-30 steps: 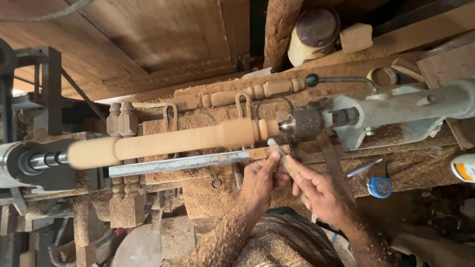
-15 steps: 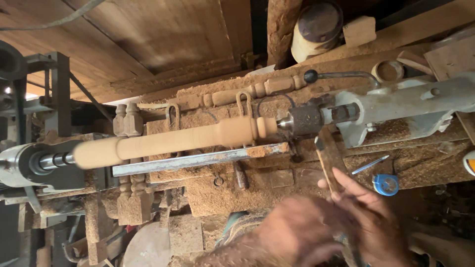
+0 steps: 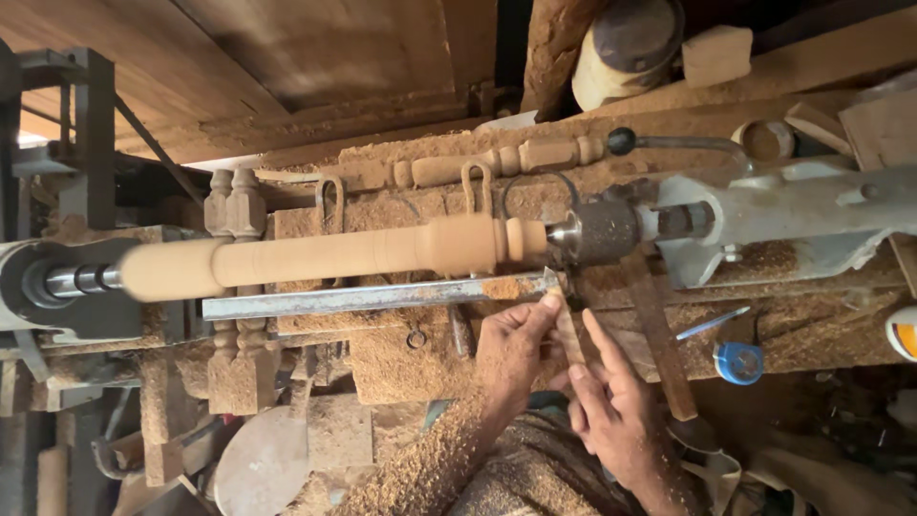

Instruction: The person measures a wooden blank mounted on a lathe using a metal ruler and a pen, marking measurement points. The person then uses a chisel to shape the rotating wood into a turned spindle with decorative contours.

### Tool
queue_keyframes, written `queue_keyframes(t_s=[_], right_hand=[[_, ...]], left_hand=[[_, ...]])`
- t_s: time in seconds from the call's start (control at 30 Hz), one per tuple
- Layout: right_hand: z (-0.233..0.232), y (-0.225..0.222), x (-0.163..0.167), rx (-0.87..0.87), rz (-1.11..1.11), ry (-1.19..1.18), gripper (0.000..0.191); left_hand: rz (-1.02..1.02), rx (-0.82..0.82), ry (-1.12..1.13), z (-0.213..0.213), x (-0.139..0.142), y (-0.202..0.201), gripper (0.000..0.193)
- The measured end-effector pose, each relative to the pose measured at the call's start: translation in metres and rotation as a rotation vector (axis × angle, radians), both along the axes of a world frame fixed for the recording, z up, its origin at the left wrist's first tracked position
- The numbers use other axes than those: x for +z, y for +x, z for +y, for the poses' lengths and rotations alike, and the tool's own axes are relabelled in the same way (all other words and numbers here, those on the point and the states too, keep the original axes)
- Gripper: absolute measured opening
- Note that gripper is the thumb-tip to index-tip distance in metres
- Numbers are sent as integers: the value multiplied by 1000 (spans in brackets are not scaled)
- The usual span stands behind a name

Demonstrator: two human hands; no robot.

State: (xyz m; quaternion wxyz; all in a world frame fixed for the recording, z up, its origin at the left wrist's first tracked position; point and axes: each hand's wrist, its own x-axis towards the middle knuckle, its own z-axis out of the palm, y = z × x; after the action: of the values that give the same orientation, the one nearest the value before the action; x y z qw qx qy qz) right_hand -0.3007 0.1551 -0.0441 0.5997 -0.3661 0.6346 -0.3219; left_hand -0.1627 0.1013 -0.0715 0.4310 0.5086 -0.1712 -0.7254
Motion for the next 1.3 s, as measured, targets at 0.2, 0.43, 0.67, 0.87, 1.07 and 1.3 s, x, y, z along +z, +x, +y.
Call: queue_keyframes(t_s=[0.2, 0.43, 0.67, 0.87, 1.07, 1.3], right_hand=[[-7, 2, -1, -114, -100, 55, 56], [-11, -1, -4, -121, -99, 107, 54], [-15, 3, 8, -115, -49, 217, 54], [-18, 1, 12, -94, -115, 206, 55], [-20, -1, 12, -72, -106, 169, 54], [-20, -7, 6, 27, -56, 155, 57]], left_hand=[[41, -4, -10, -10, -2, 3, 35], [54, 31, -3, -8, -8, -4, 34], [70, 34, 62, -10, -6, -2, 30], [68, 56, 62, -10, -6, -4, 31], [83, 70, 70, -9, -4, -4, 31], [23, 62, 79, -7, -4, -2, 34]])
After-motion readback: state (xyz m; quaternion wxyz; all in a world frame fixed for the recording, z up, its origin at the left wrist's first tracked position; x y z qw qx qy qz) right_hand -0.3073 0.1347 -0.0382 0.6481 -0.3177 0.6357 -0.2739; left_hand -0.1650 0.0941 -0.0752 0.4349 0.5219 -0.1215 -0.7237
